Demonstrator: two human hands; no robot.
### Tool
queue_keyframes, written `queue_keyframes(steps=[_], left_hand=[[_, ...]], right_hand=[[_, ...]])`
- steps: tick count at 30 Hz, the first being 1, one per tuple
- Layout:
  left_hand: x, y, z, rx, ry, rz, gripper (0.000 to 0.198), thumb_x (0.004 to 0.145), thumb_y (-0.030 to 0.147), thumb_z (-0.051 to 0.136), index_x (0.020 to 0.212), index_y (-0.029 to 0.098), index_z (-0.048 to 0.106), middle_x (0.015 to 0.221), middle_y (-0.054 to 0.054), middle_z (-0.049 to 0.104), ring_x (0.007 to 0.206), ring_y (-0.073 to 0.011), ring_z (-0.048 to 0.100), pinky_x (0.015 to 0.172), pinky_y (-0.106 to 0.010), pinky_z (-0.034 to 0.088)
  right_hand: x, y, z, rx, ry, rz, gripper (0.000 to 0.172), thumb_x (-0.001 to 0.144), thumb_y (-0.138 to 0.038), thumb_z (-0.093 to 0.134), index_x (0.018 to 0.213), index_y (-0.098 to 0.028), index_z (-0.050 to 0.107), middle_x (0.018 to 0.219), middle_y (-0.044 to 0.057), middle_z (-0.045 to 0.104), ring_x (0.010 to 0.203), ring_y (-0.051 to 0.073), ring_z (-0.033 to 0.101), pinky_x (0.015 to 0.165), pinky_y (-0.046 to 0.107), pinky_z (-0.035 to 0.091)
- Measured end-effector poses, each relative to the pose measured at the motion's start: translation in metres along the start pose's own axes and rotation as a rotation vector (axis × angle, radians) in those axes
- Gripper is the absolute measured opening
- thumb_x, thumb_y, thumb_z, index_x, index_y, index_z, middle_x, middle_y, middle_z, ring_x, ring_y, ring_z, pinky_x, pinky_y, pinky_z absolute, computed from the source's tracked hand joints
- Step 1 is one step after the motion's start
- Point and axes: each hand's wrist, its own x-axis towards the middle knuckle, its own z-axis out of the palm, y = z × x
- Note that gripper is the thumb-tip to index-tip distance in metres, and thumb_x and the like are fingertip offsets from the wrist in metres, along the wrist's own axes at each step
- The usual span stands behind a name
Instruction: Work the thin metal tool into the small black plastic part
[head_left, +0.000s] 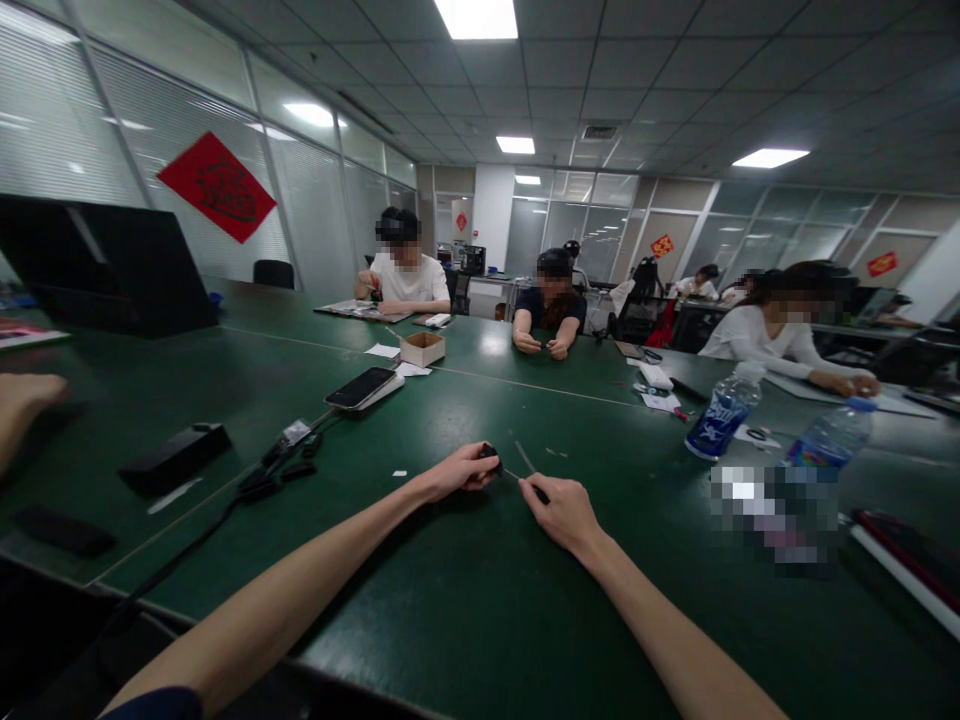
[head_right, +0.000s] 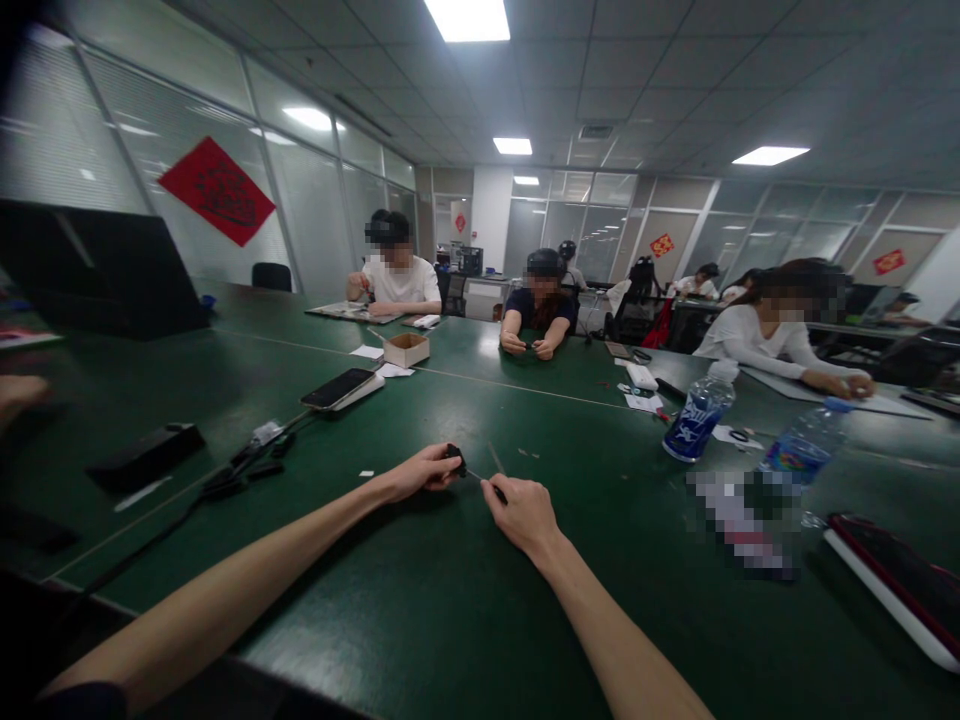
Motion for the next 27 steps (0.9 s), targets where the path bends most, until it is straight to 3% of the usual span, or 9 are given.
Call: queue_keyframes(steps=[3, 7, 13, 19, 27], left_hand=[[-0.001, 0.002, -0.001, -0.002, -0.019, -0.026, 0.041, 0.078, 0.053, 0.059, 0.085, 0.015, 0.045, 0.068, 0.004, 0.044, 0.05, -0.0044, 0.034, 0.046, -0.018, 0.023], [0.001, 0.002, 0.0, 0.07, -0.032, -0.066, 0.037, 0.078, 0.049, 0.06, 0.085, 0.015, 0.047, 0.066, 0.004, 0.043, 0.052, -0.0052, 0.036, 0.047, -0.018, 0.026], [0.004, -0.002, 0.001, 0.111, 0.104, -0.097, 0.028, 0.077, 0.042, 0.055, 0.084, 0.016, 0.049, 0.061, 0.006, 0.041, 0.048, -0.0054, 0.035, 0.044, -0.017, 0.025], [0.003, -0.001, 0.001, 0.145, 0.079, -0.067, 0.017, 0.075, 0.033, 0.05, 0.078, 0.016, 0.048, 0.066, 0.003, 0.046, 0.048, -0.0061, 0.041, 0.041, -0.017, 0.03], [0.004, -0.002, 0.001, 0.213, 0.048, -0.029, 0.019, 0.077, 0.035, 0.049, 0.076, 0.016, 0.047, 0.064, 0.004, 0.044, 0.044, -0.005, 0.038, 0.04, -0.017, 0.03]], right_hand=[[0.002, 0.003, 0.0, 0.042, 0.038, 0.048, 0.041, 0.094, -0.047, 0.035, 0.087, -0.024, 0.068, 0.073, 0.002, 0.068, 0.063, 0.014, 0.061, 0.061, 0.022, 0.039], [0.007, 0.017, -0.002, 0.111, 0.182, 0.218, 0.051, 0.096, -0.05, 0.026, 0.085, -0.021, 0.065, 0.068, 0.002, 0.065, 0.057, 0.014, 0.058, 0.055, 0.023, 0.038], [0.01, 0.034, -0.002, 0.161, 0.275, 0.349, 0.058, 0.094, -0.057, 0.022, 0.08, -0.019, 0.064, 0.06, 0.002, 0.06, 0.052, 0.015, 0.054, 0.047, 0.025, 0.035], [0.009, 0.042, -0.008, 0.163, 0.236, 0.347, 0.059, 0.093, -0.059, 0.022, 0.081, -0.02, 0.064, 0.061, 0.003, 0.061, 0.052, 0.016, 0.055, 0.048, 0.025, 0.038], [0.007, 0.034, -0.007, 0.041, 0.05, 0.225, 0.043, 0.087, -0.061, 0.042, 0.091, -0.024, 0.064, 0.067, 0.002, 0.064, 0.057, 0.016, 0.06, 0.052, 0.025, 0.04]])
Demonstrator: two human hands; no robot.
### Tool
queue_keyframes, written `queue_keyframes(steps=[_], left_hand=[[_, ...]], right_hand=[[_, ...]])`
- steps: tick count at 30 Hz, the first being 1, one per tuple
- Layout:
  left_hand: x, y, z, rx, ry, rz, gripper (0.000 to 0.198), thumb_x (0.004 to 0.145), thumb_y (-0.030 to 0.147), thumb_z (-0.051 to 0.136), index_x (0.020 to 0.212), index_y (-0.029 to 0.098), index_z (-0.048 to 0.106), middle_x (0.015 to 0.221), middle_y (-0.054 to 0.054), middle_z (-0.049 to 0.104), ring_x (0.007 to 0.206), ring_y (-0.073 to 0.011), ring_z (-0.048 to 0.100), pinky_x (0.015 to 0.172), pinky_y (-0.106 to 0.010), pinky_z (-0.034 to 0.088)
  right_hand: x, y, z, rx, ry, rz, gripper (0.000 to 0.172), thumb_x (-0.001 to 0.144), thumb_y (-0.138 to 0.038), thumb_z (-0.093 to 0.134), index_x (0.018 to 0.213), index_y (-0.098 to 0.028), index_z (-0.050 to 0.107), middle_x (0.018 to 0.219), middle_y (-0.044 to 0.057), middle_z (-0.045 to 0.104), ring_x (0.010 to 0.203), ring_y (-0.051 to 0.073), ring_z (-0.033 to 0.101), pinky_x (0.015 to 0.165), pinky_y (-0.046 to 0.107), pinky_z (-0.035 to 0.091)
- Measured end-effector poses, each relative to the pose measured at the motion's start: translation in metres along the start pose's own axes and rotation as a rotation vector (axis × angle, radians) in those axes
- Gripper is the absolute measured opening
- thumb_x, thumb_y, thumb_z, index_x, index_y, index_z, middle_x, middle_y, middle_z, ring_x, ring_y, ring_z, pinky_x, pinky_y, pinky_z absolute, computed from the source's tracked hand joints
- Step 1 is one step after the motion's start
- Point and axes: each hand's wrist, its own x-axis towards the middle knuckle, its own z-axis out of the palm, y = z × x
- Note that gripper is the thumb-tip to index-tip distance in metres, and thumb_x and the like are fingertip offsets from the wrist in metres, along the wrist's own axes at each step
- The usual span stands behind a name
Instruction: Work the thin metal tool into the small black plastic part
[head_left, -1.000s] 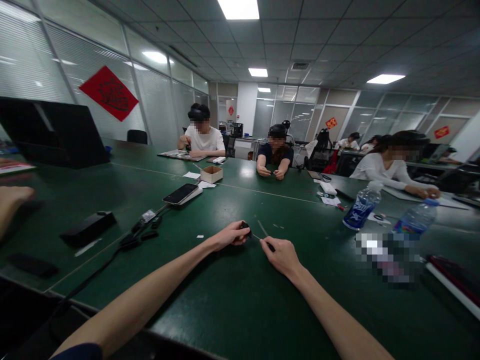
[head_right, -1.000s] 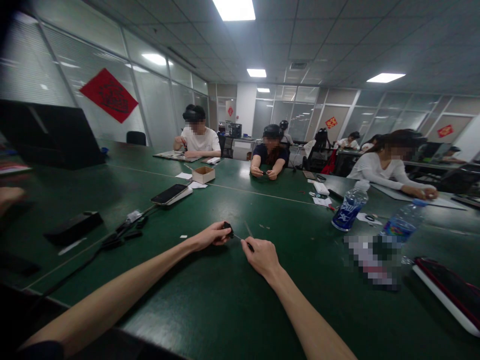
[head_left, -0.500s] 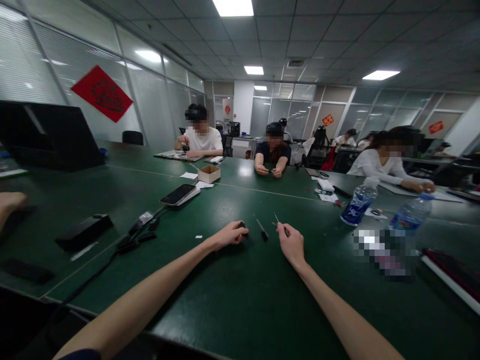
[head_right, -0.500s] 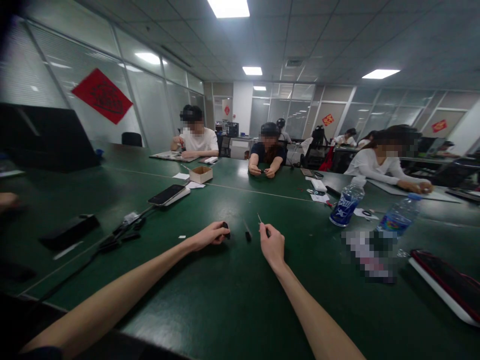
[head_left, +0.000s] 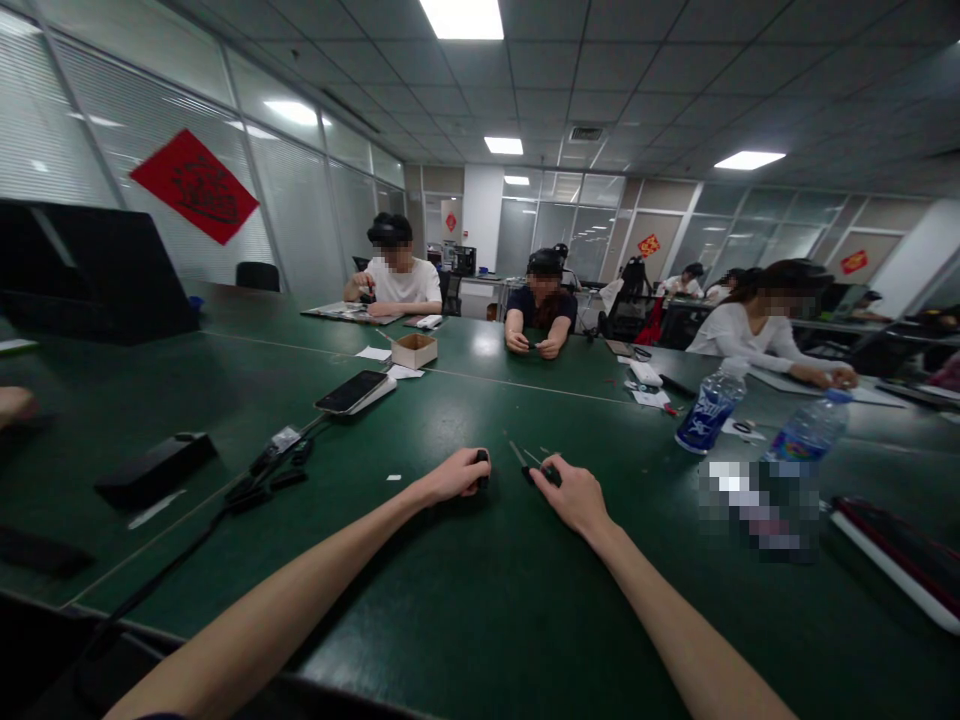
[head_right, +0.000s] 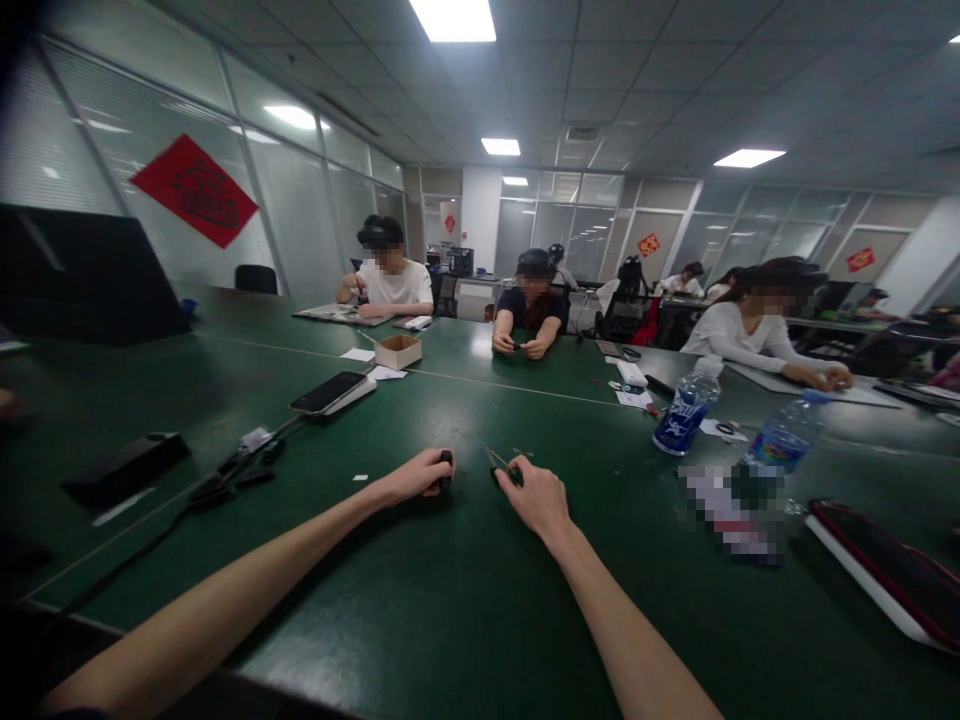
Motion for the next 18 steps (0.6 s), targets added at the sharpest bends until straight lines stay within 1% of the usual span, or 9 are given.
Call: queue_keyframes(steps=[3, 6, 9, 12, 15, 18], left_hand=[[0.0, -0.002, 0.0, 0.042, -0.004, 0.015, 0.02, 0.077, 0.036, 0.051, 0.077, 0.016, 0.048, 0.061, 0.005, 0.043, 0.044, -0.0056, 0.038, 0.04, -0.017, 0.029], [0.0, -0.002, -0.001, 0.109, -0.004, 0.012, 0.024, 0.078, 0.039, 0.053, 0.08, 0.015, 0.051, 0.059, 0.005, 0.045, 0.045, -0.0069, 0.04, 0.042, -0.018, 0.03], [-0.002, 0.002, 0.0, 0.194, 0.02, 0.003, 0.032, 0.078, 0.046, 0.055, 0.085, 0.014, 0.054, 0.064, 0.002, 0.051, 0.05, -0.0086, 0.044, 0.044, -0.02, 0.033], [-0.004, 0.007, 0.0, 0.254, 0.036, 0.037, 0.04, 0.076, 0.053, 0.058, 0.086, 0.015, 0.056, 0.071, 0.0, 0.054, 0.058, -0.0108, 0.049, 0.048, -0.02, 0.037], [-0.004, 0.008, 0.001, 0.277, 0.032, 0.061, 0.045, 0.077, 0.06, 0.054, 0.084, 0.015, 0.055, 0.07, 0.0, 0.053, 0.058, -0.0112, 0.049, 0.048, -0.021, 0.038], [-0.002, 0.005, 0.001, 0.276, 0.025, 0.034, 0.049, 0.081, 0.065, 0.043, 0.083, 0.016, 0.052, 0.063, 0.003, 0.047, 0.051, -0.0101, 0.045, 0.046, -0.022, 0.036]], right_hand=[[-0.002, -0.006, 0.002, -0.132, -0.043, -0.044, 0.041, 0.085, -0.061, 0.045, 0.097, -0.026, 0.063, 0.072, 0.002, 0.066, 0.063, 0.017, 0.062, 0.056, 0.026, 0.041], [-0.001, -0.008, 0.003, -0.194, -0.102, -0.039, 0.042, 0.085, -0.061, 0.046, 0.103, -0.027, 0.061, 0.076, 0.002, 0.067, 0.066, 0.017, 0.063, 0.057, 0.026, 0.042], [0.001, -0.008, 0.003, -0.263, -0.169, -0.017, 0.042, 0.086, -0.061, 0.045, 0.105, -0.027, 0.061, 0.083, 0.003, 0.068, 0.072, 0.018, 0.064, 0.058, 0.026, 0.042], [0.002, -0.007, 0.004, -0.301, -0.181, 0.011, 0.041, 0.088, -0.059, 0.041, 0.104, -0.028, 0.062, 0.083, 0.004, 0.068, 0.074, 0.019, 0.064, 0.061, 0.027, 0.042], [0.001, -0.008, 0.004, -0.311, -0.182, 0.034, 0.04, 0.089, -0.058, 0.04, 0.104, -0.027, 0.061, 0.084, 0.004, 0.067, 0.076, 0.02, 0.064, 0.063, 0.028, 0.042], [0.001, -0.009, 0.003, -0.315, -0.195, 0.046, 0.039, 0.089, -0.056, 0.04, 0.106, -0.026, 0.06, 0.086, 0.004, 0.067, 0.077, 0.019, 0.064, 0.065, 0.027, 0.043]])
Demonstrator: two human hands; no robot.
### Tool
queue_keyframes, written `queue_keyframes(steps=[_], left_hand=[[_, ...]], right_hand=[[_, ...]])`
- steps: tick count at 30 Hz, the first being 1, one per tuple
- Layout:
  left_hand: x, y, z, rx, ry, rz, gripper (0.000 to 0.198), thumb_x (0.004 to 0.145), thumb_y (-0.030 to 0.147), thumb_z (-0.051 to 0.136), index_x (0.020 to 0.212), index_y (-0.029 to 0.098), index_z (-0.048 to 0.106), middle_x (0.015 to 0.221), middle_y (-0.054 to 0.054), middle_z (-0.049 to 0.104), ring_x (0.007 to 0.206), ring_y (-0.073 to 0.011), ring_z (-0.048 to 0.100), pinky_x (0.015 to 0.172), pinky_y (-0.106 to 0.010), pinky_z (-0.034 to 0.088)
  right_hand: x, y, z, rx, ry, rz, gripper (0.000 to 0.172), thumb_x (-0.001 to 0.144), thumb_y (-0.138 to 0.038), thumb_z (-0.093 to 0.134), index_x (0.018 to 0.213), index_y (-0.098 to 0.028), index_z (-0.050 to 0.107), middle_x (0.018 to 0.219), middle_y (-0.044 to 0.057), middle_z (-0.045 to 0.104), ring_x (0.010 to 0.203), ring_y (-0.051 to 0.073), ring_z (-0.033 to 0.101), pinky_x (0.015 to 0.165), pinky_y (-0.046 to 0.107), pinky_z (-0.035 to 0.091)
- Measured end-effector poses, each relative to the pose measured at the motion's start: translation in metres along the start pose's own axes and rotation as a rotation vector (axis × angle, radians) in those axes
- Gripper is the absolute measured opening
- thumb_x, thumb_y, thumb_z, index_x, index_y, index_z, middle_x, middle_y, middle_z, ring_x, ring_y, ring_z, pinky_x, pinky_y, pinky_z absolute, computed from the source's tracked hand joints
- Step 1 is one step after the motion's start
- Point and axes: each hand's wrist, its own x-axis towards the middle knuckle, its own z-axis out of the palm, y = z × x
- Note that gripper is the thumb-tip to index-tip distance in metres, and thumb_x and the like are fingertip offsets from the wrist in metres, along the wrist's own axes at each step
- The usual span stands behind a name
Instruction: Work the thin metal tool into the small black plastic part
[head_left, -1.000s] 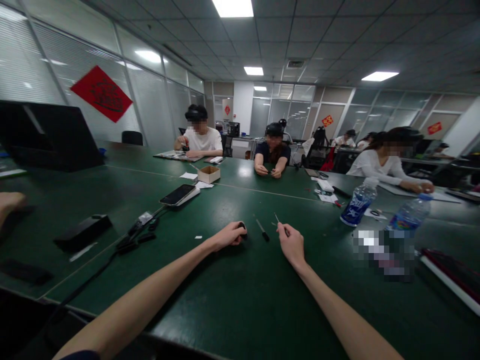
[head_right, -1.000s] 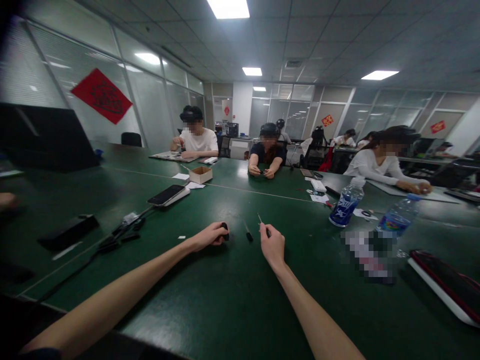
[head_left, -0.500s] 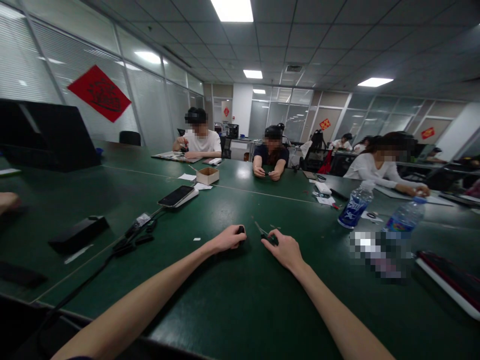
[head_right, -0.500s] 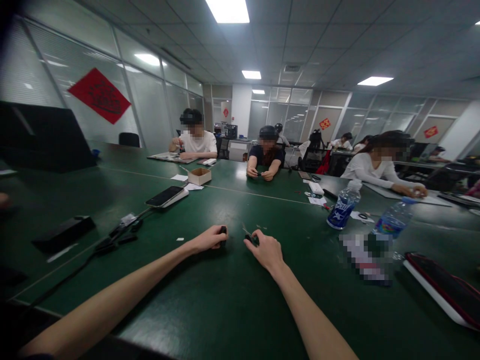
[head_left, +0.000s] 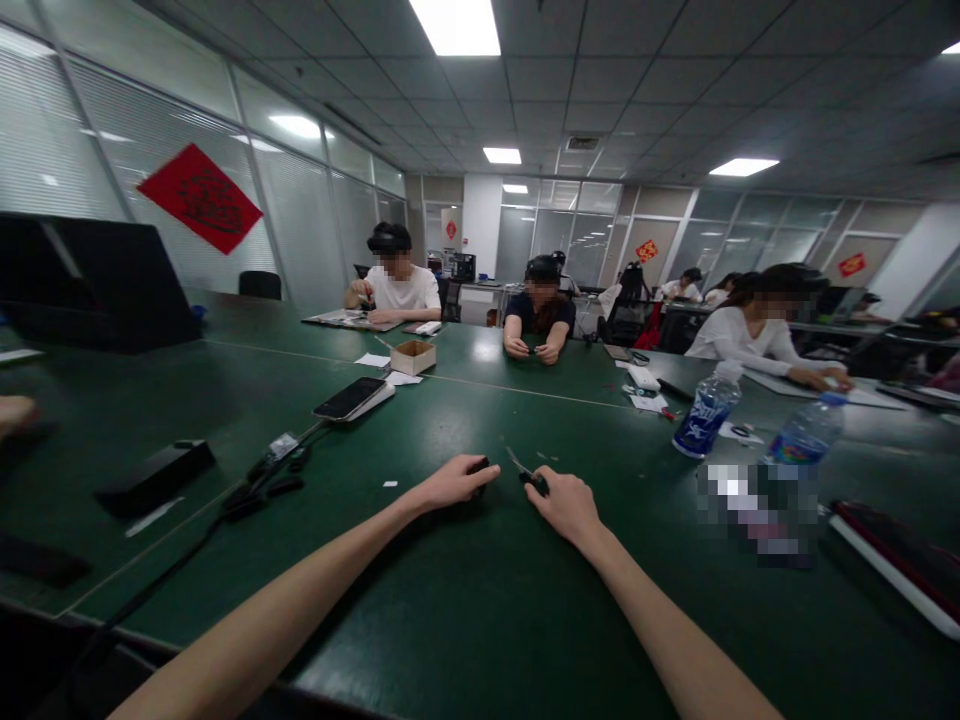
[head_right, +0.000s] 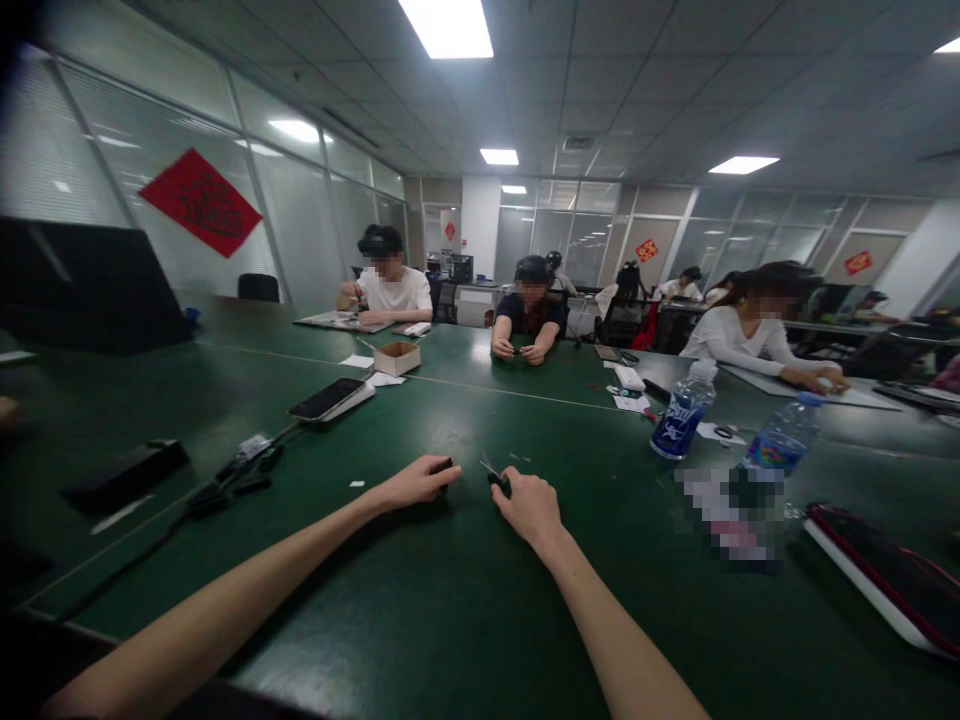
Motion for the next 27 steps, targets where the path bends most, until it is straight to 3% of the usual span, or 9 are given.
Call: queue_keyframes(steps=[3, 6, 9, 13, 18, 22, 27], left_hand=[[0.002, -0.005, -0.002, 0.14, 0.007, -0.005, 0.052, 0.084, 0.066, 0.034, 0.084, 0.017, 0.052, 0.062, 0.001, 0.05, 0.05, -0.0121, 0.048, 0.049, -0.024, 0.037], [0.003, -0.011, -0.015, 0.529, 0.086, 0.011, 0.048, 0.085, 0.062, 0.038, 0.088, 0.018, 0.057, 0.08, -0.007, 0.063, 0.07, -0.0183, 0.06, 0.063, -0.028, 0.042], [-0.002, -0.02, -0.043, 0.836, 0.212, -0.183, 0.043, 0.081, 0.056, 0.048, 0.103, 0.02, 0.058, 0.097, -0.014, 0.065, 0.086, -0.0249, 0.062, 0.073, -0.032, 0.044], [-0.022, -0.033, -0.095, 0.933, 0.384, -0.423, 0.044, 0.083, 0.05, 0.045, 0.108, 0.016, 0.056, 0.106, -0.021, 0.061, 0.098, -0.0349, 0.06, 0.078, -0.044, 0.044], [-0.067, -0.042, -0.143, 0.951, 0.598, -0.701, 0.058, 0.081, 0.054, 0.046, 0.12, 0.01, 0.048, 0.118, -0.028, 0.053, 0.105, -0.042, 0.055, 0.079, -0.05, 0.044], [-0.119, -0.053, -0.164, 0.928, 0.814, -0.768, 0.058, 0.083, 0.059, 0.035, 0.121, 0.017, 0.048, 0.122, -0.023, 0.05, 0.102, -0.0384, 0.057, 0.077, -0.049, 0.046], [-0.195, -0.081, -0.206, 0.918, 0.806, -0.856, 0.05, 0.081, 0.055, 0.04, 0.11, 0.018, 0.058, 0.116, -0.019, 0.057, 0.097, -0.0357, 0.058, 0.075, -0.045, 0.046]], right_hand=[[-0.001, -0.001, -0.003, 0.001, -0.016, 0.004, 0.038, 0.09, -0.054, 0.041, 0.107, -0.026, 0.06, 0.087, 0.004, 0.067, 0.079, 0.019, 0.064, 0.065, 0.026, 0.044], [-0.002, -0.003, -0.006, 0.005, -0.033, 0.014, 0.037, 0.09, -0.052, 0.042, 0.108, -0.025, 0.06, 0.09, 0.005, 0.067, 0.081, 0.018, 0.065, 0.067, 0.026, 0.046], [-0.003, -0.003, -0.008, 0.019, -0.044, 0.009, 0.035, 0.091, -0.05, 0.043, 0.106, -0.024, 0.061, 0.09, 0.005, 0.068, 0.08, 0.017, 0.065, 0.067, 0.025, 0.046], [-0.003, 0.0, -0.006, 0.046, -0.05, -0.021, 0.035, 0.091, -0.049, 0.041, 0.106, -0.024, 0.06, 0.087, 0.005, 0.067, 0.077, 0.017, 0.065, 0.065, 0.026, 0.046], [-0.001, 0.005, -0.002, 0.062, -0.07, -0.047, 0.036, 0.091, -0.049, 0.04, 0.107, -0.024, 0.06, 0.087, 0.006, 0.067, 0.075, 0.018, 0.064, 0.063, 0.026, 0.046], [-0.002, 0.006, -0.001, 0.053, -0.047, -0.058, 0.038, 0.09, -0.052, 0.039, 0.106, -0.024, 0.06, 0.086, 0.006, 0.067, 0.076, 0.019, 0.064, 0.063, 0.028, 0.046], [-0.002, 0.005, -0.001, 0.034, -0.014, -0.041, 0.039, 0.089, -0.053, 0.039, 0.105, -0.024, 0.06, 0.085, 0.007, 0.066, 0.077, 0.022, 0.064, 0.064, 0.031, 0.045]])
